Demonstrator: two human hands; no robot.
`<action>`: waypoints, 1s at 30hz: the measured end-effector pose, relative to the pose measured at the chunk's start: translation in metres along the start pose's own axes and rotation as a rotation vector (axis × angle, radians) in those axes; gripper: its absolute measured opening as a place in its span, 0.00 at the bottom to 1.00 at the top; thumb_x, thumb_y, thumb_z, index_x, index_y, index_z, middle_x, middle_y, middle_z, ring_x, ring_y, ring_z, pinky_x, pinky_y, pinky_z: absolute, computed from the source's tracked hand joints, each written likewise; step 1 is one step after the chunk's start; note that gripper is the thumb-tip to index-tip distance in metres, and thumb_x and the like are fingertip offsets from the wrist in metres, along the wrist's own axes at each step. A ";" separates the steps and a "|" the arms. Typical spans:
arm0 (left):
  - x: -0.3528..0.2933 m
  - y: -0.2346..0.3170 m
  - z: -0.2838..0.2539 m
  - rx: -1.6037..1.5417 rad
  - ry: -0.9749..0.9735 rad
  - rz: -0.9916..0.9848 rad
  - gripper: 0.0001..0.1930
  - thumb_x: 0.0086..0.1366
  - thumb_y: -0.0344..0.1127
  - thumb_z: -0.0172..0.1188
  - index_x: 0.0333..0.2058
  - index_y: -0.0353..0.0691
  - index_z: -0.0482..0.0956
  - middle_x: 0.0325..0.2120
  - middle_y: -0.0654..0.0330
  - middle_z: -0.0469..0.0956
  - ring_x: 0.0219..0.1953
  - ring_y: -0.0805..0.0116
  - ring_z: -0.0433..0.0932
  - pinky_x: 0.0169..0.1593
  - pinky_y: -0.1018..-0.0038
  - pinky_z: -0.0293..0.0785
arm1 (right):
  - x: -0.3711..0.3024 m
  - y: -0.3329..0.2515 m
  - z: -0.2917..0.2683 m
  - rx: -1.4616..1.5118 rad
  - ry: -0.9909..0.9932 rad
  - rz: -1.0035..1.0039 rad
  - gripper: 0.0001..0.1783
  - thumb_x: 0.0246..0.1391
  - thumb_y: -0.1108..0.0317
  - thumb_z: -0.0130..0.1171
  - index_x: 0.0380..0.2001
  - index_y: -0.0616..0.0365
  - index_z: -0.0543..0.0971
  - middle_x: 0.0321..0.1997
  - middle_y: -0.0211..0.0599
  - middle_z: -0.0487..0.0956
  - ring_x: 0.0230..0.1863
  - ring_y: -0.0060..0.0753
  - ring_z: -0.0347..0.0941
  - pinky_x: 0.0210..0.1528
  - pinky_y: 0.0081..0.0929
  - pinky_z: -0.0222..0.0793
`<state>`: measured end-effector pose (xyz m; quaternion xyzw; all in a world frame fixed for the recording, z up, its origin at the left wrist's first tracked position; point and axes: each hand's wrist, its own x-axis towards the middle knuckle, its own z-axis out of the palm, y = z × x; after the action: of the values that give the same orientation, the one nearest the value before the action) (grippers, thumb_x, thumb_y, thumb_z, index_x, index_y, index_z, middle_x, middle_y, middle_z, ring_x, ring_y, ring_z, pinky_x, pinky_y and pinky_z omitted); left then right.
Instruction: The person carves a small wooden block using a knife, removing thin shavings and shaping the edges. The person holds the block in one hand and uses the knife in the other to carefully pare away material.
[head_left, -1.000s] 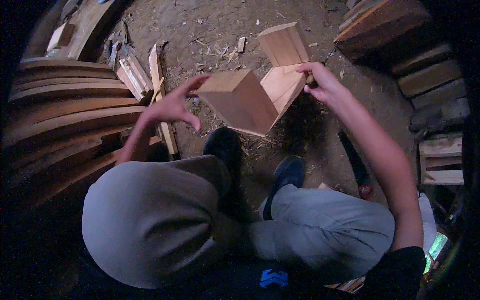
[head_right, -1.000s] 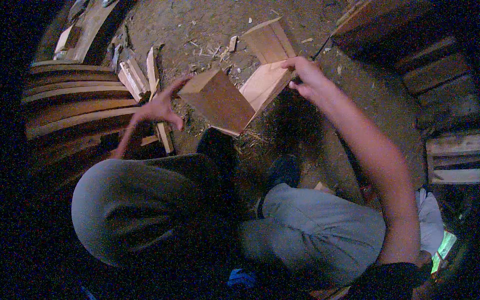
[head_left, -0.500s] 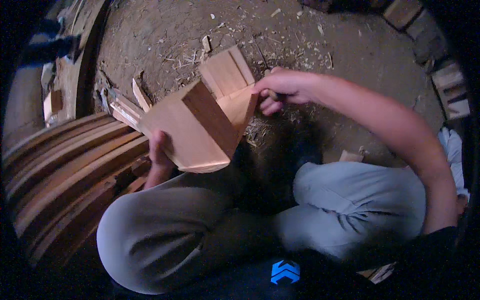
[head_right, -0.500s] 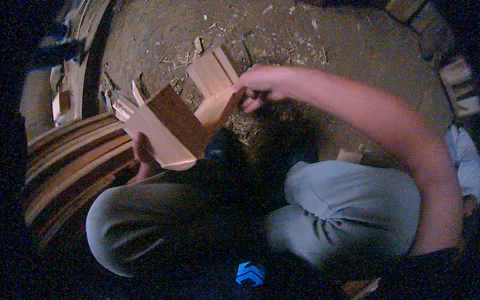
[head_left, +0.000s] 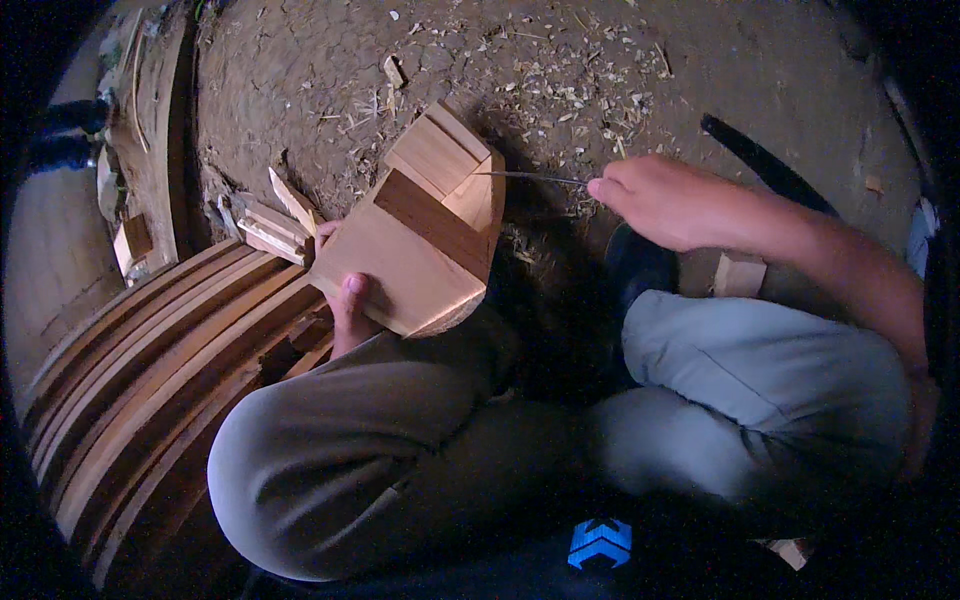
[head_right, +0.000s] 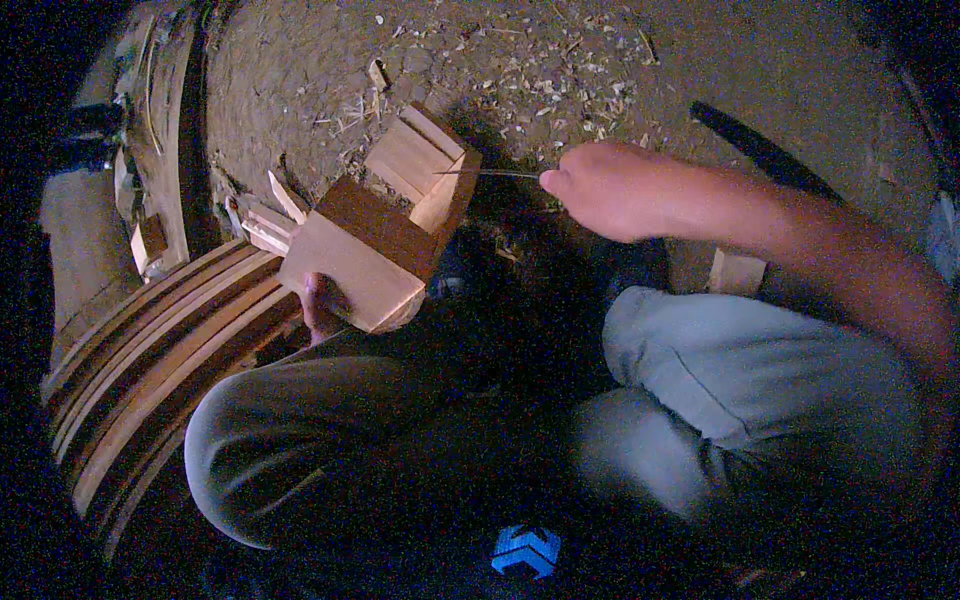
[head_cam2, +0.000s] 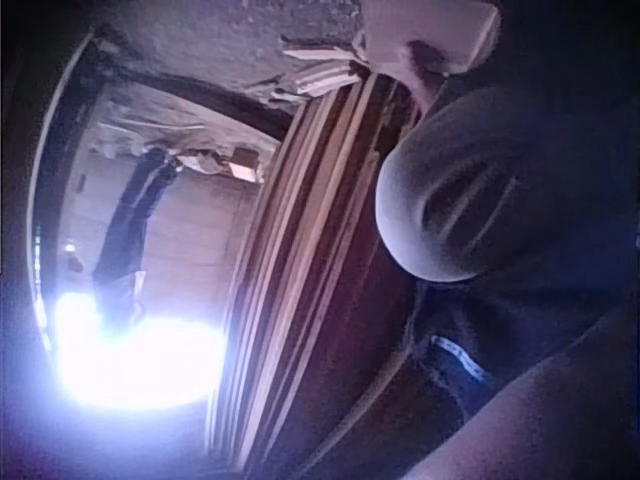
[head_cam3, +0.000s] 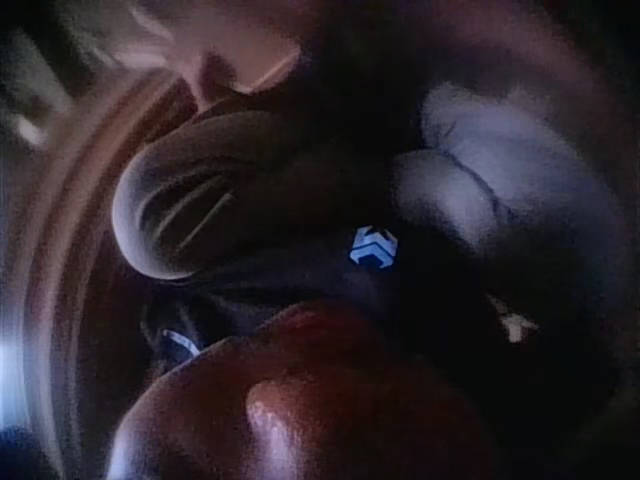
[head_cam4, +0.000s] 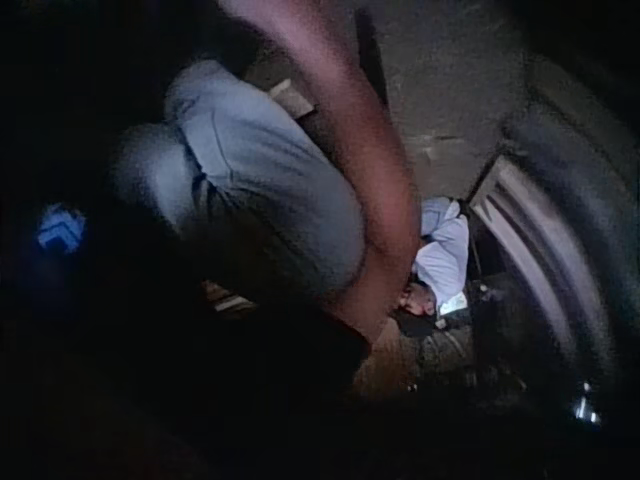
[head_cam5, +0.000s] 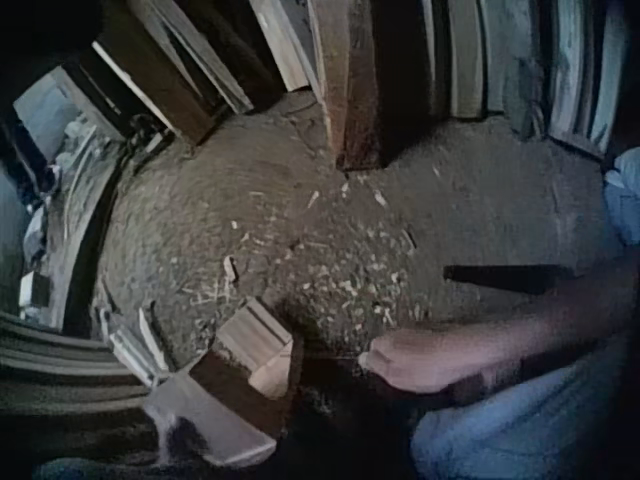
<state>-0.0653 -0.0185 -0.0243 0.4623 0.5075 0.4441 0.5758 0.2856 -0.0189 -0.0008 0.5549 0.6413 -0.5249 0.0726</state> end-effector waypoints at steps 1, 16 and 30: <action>0.000 -0.003 -0.002 0.003 -0.001 0.005 0.42 0.42 0.57 0.67 0.48 0.34 0.61 0.40 0.59 0.65 0.44 0.69 0.67 0.50 0.71 0.62 | -0.002 -0.005 -0.001 -0.105 0.004 -0.121 0.25 0.64 0.54 0.39 0.31 0.68 0.73 0.31 0.61 0.74 0.39 0.62 0.71 0.42 0.48 0.65; -0.005 -0.016 -0.015 0.044 -0.007 0.068 0.42 0.42 0.58 0.67 0.48 0.33 0.62 0.40 0.59 0.64 0.45 0.69 0.66 0.51 0.71 0.62 | 0.005 -0.031 0.019 -0.202 -0.003 0.080 0.22 0.65 0.58 0.37 0.37 0.69 0.72 0.33 0.63 0.77 0.39 0.64 0.74 0.43 0.53 0.69; -0.008 -0.022 -0.017 0.032 0.015 0.055 0.42 0.41 0.59 0.66 0.47 0.33 0.62 0.41 0.58 0.64 0.45 0.69 0.66 0.51 0.72 0.61 | 0.015 -0.032 0.031 -0.216 -0.044 0.232 0.20 0.64 0.59 0.38 0.43 0.65 0.72 0.41 0.56 0.78 0.44 0.57 0.75 0.46 0.50 0.70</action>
<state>-0.0822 -0.0284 -0.0456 0.4816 0.5061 0.4551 0.5521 0.2393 -0.0268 -0.0054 0.6026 0.6238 -0.4531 0.2060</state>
